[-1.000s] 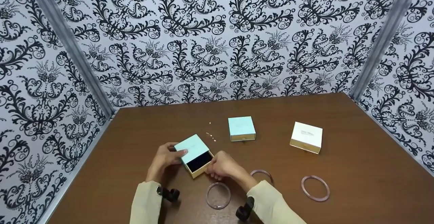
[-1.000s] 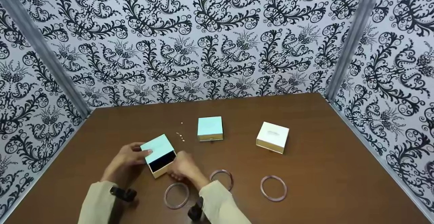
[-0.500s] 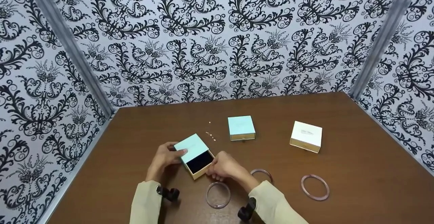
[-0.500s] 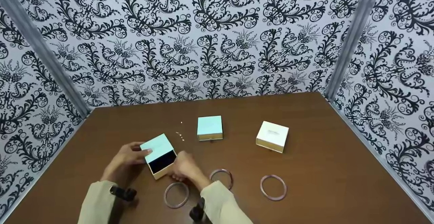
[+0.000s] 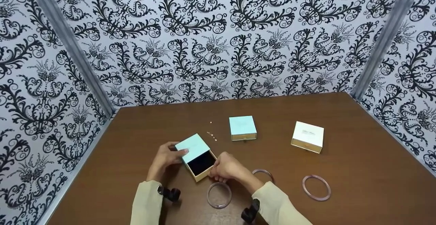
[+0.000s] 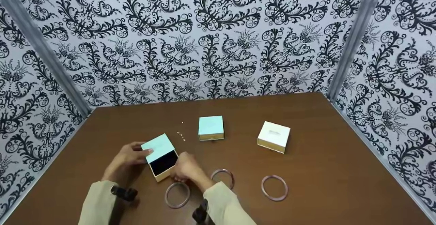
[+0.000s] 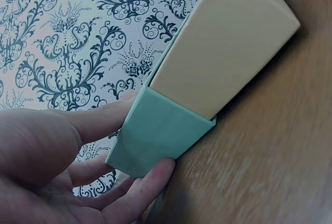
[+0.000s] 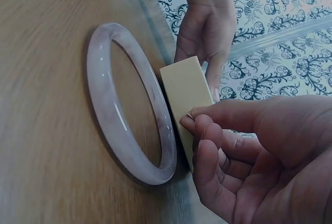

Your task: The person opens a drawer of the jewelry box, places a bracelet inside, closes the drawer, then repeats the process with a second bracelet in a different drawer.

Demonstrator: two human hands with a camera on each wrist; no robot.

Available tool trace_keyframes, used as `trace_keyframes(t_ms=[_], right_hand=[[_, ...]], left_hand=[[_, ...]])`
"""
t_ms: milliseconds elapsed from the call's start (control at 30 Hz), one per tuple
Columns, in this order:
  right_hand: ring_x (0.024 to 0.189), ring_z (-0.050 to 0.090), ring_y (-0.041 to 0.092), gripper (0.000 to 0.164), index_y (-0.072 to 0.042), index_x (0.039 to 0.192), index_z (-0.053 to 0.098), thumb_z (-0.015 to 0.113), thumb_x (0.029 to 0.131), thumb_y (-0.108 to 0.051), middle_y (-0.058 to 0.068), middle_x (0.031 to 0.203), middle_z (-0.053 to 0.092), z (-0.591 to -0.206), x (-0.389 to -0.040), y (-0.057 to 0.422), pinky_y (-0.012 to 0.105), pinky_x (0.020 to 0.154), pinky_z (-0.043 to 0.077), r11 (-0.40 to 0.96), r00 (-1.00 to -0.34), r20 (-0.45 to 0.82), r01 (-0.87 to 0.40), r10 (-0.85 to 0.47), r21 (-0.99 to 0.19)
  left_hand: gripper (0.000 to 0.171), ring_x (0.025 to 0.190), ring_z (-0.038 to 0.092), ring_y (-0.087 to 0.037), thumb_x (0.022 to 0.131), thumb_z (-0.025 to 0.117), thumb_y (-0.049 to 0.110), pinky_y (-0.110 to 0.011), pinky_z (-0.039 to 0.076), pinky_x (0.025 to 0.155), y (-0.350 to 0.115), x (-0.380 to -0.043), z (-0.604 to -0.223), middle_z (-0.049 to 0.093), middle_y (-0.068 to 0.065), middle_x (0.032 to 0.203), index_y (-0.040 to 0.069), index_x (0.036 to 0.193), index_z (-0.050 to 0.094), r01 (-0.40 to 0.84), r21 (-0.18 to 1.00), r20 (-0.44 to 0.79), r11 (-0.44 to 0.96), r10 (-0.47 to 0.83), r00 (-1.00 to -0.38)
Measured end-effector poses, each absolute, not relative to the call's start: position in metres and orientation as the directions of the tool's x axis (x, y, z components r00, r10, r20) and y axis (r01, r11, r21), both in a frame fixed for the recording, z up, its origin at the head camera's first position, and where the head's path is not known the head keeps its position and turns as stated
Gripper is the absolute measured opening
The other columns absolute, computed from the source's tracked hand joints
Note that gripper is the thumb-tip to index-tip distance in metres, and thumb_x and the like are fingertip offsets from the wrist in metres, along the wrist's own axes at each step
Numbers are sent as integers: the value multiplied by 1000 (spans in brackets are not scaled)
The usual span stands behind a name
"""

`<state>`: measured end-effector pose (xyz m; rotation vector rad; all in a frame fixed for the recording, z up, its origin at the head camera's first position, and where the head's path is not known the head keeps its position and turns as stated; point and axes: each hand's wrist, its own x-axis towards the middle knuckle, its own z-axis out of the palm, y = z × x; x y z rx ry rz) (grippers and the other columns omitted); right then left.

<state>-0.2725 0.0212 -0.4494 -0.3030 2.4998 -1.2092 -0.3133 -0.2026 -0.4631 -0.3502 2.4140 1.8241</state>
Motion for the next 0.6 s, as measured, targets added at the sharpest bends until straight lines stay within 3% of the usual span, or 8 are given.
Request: trace_keyframes(t_ms=[600], right_hand=[[37, 53, 9, 21, -4, 57, 68, 69, 76, -11, 0, 46, 57, -450, -268, 26, 25, 41, 49, 613, -916, -197, -65, -350, -787]], left_hand=[[60, 82, 61, -19, 74, 76, 16, -33, 55, 71, -203, -312, -461, 46, -25, 126, 2, 126, 49, -255, 927, -226, 274, -132, -965]])
